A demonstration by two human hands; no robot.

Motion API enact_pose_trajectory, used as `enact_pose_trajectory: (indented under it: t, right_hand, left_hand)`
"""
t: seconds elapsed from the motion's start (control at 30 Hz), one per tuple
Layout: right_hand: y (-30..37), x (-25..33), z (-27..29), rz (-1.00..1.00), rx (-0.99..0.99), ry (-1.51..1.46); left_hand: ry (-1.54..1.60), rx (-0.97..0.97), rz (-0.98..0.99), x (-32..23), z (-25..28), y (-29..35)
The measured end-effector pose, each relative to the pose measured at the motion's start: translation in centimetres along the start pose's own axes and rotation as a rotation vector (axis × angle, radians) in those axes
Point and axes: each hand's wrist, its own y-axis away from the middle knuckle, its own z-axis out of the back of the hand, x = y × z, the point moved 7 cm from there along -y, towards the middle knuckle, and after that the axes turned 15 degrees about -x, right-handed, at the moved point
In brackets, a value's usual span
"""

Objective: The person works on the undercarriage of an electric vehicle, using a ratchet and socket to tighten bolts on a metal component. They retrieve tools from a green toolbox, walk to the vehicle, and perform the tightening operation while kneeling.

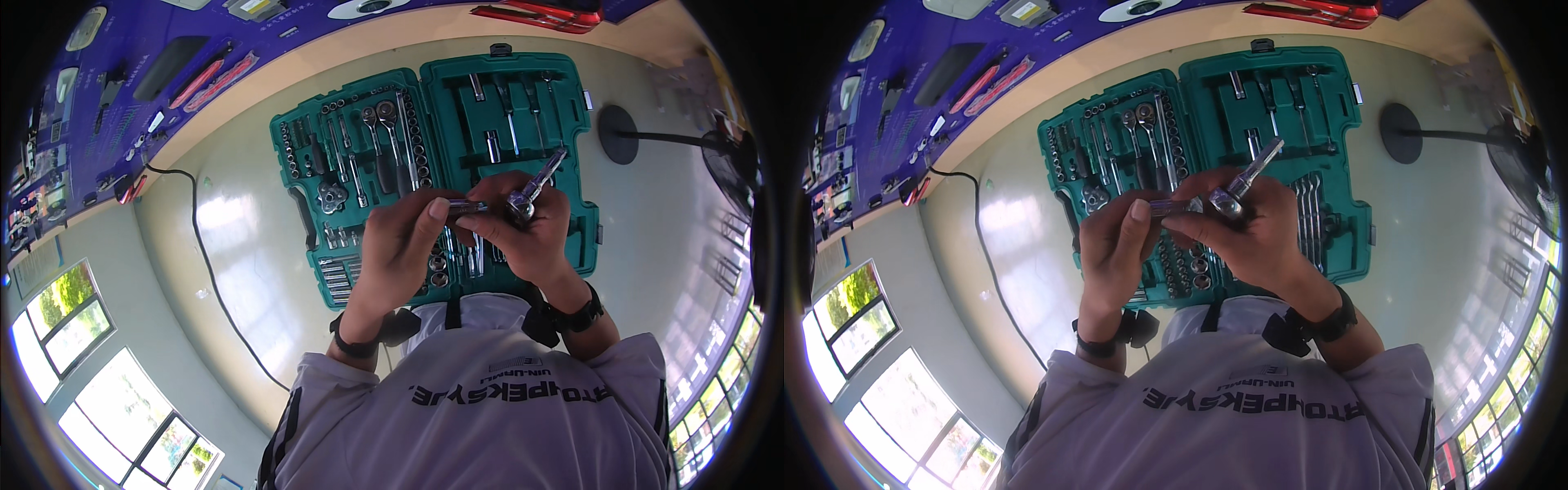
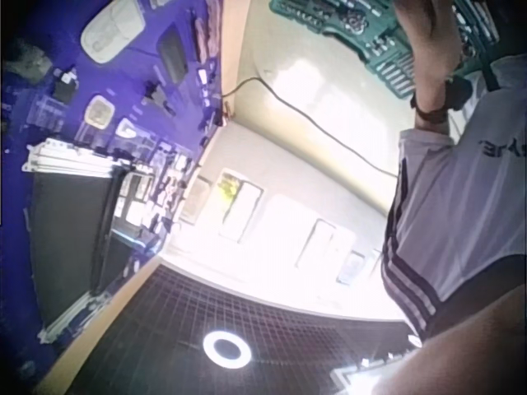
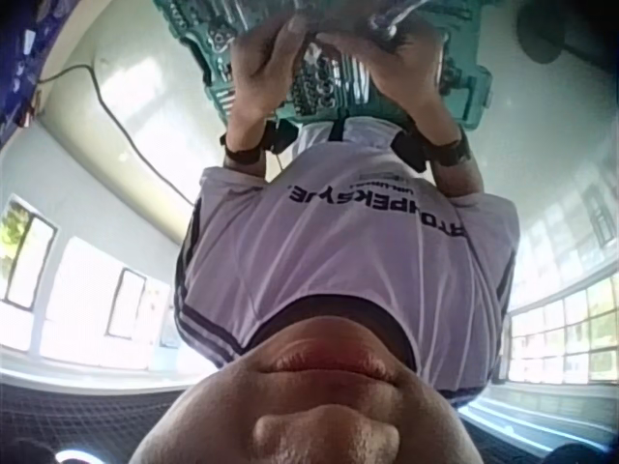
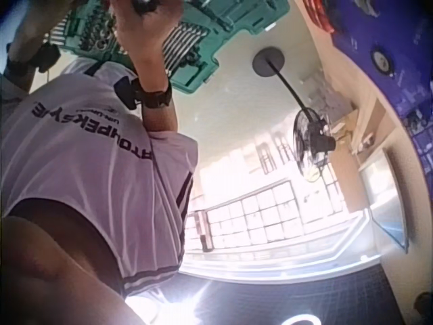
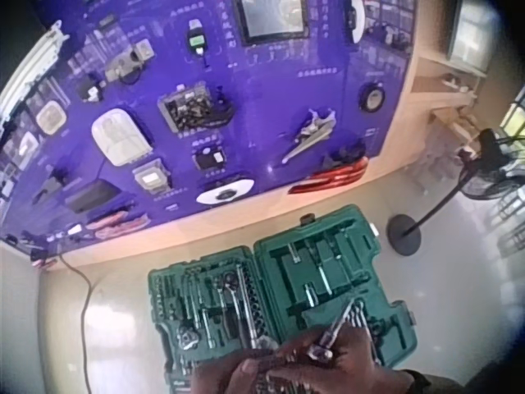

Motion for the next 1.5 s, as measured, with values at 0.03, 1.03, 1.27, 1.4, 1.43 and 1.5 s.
enact_pose_trajectory:
  t: [0.03,1.03,1.27,1.4,1.43,1.5]
  right_hand:
    - [-0.1,-0.2,0.0,-0.002,-0.004,0.009]
    - [5.4,-17.5,10.1,-0.51,0.012,0.746]
    - [5.5,-17.6,10.6,-0.512,-0.061,0.643]
    - [4.8,-17.1,10.6,-0.503,-0.04,0.666]
    - [4.6,-16.9,10.5,-0.499,-0.042,0.671]
    - [4.5,-16.9,10.7,-0.486,-0.057,0.673]
  left_hand:
    - [-0.007,0.0,0.011,0.1,0.1,-0.1]
    - [-0.868,-0.468,-0.218,23.2,8.3,-22.1]
    - [-1.059,-0.434,-0.244,24.3,7.5,-23.8]
    - [-1.036,-0.33,-0.218,24.6,7.6,-24.5]
    - [-1.03,-0.365,-0.18,24.7,8.0,-24.6]
    - [-1.018,-0.434,-0.104,24.4,8.6,-24.5]
